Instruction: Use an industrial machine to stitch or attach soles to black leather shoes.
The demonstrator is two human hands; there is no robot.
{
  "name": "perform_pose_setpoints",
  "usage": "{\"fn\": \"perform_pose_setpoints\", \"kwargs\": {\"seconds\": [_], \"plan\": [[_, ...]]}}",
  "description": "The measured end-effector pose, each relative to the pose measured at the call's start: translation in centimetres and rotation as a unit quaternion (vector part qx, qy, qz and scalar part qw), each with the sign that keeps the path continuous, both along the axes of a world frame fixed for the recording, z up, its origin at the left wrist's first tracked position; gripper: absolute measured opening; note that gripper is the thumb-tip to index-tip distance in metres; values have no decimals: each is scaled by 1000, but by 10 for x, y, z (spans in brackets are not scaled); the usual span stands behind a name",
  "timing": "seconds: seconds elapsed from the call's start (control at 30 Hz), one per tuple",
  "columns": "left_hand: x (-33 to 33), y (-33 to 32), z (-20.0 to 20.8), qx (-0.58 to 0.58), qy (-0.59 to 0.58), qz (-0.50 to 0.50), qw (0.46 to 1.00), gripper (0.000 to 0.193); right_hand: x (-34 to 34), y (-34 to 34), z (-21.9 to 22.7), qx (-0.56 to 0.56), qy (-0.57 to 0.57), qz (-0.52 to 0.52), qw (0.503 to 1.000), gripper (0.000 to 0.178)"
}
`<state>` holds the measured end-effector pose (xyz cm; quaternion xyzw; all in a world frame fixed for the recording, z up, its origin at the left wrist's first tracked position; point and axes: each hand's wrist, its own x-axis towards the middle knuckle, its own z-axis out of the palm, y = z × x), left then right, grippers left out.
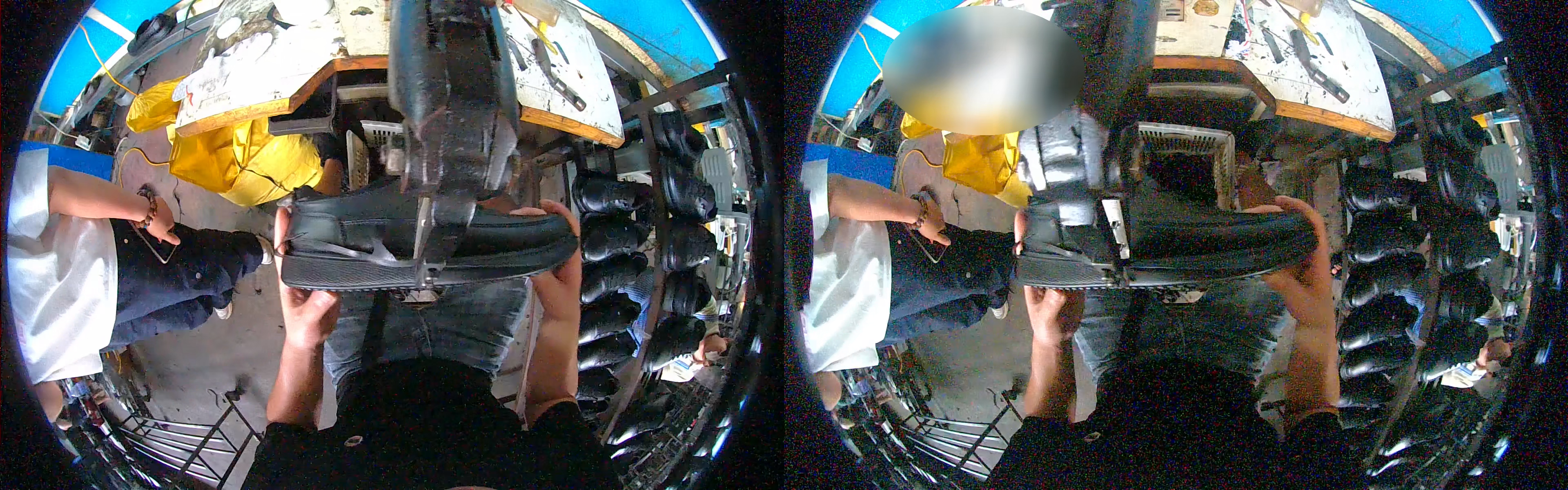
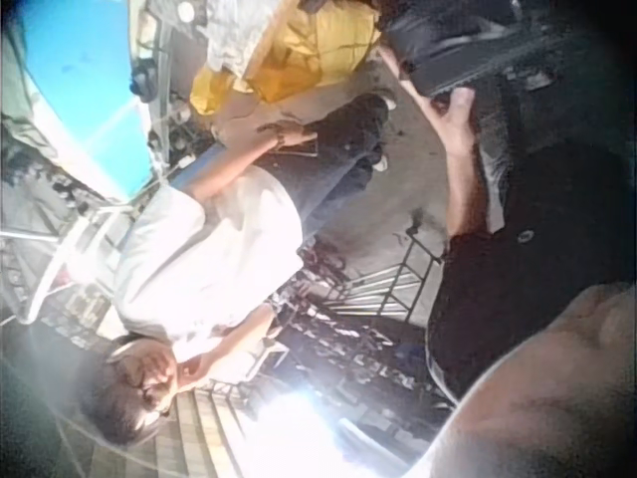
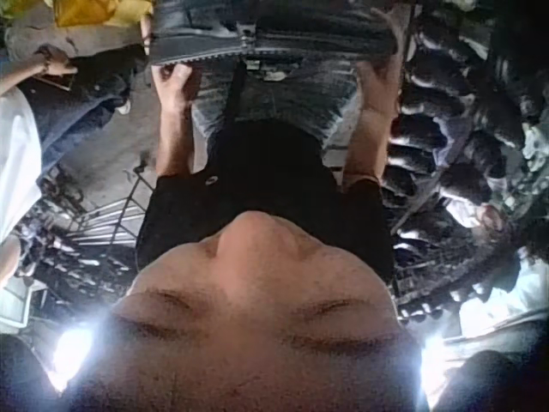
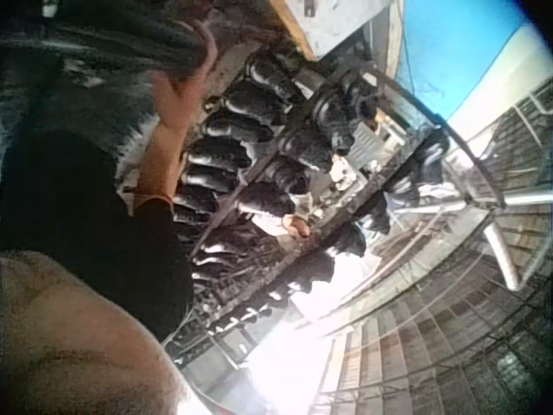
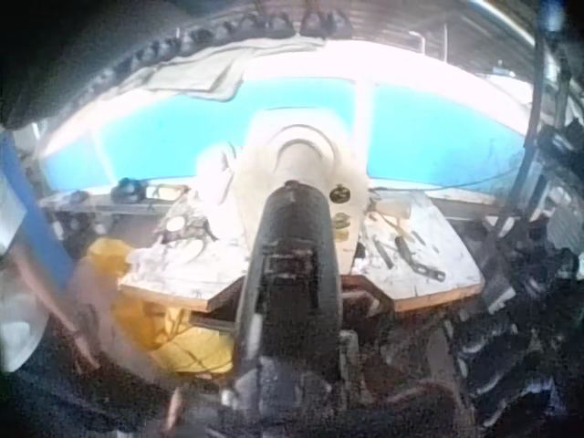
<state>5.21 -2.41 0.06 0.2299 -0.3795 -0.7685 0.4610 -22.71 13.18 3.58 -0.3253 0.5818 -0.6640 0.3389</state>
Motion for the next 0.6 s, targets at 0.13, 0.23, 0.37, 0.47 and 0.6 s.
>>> {"fn": "perform_pose_setpoints", "kwargs": {"seconds": [0.13, 0.23, 0.37, 0.47, 0.6], "plan": [[13, -12, -2, 15, 32, 16, 999, 118, 13, -13, -9, -12, -9, 46, 999, 89], [26, -16, -13, -7, -13, -11, 1000, 110, 23, -19, -4, -18, -20, 74, 997, 90], [34, -18, -20, 31, 11, 18, 999, 96, 31, -30, -4, -32, 13, 84, 996, 85], [34, -23, -22, 20, -52, 60, 997, 96, 34, -39, -2, -39, 63, 93, 993, 82], [30, -24, -17, -238, -289, 159, 914, 101, 37, -51, 3, -28, 116, 97, 988, 80]]}}
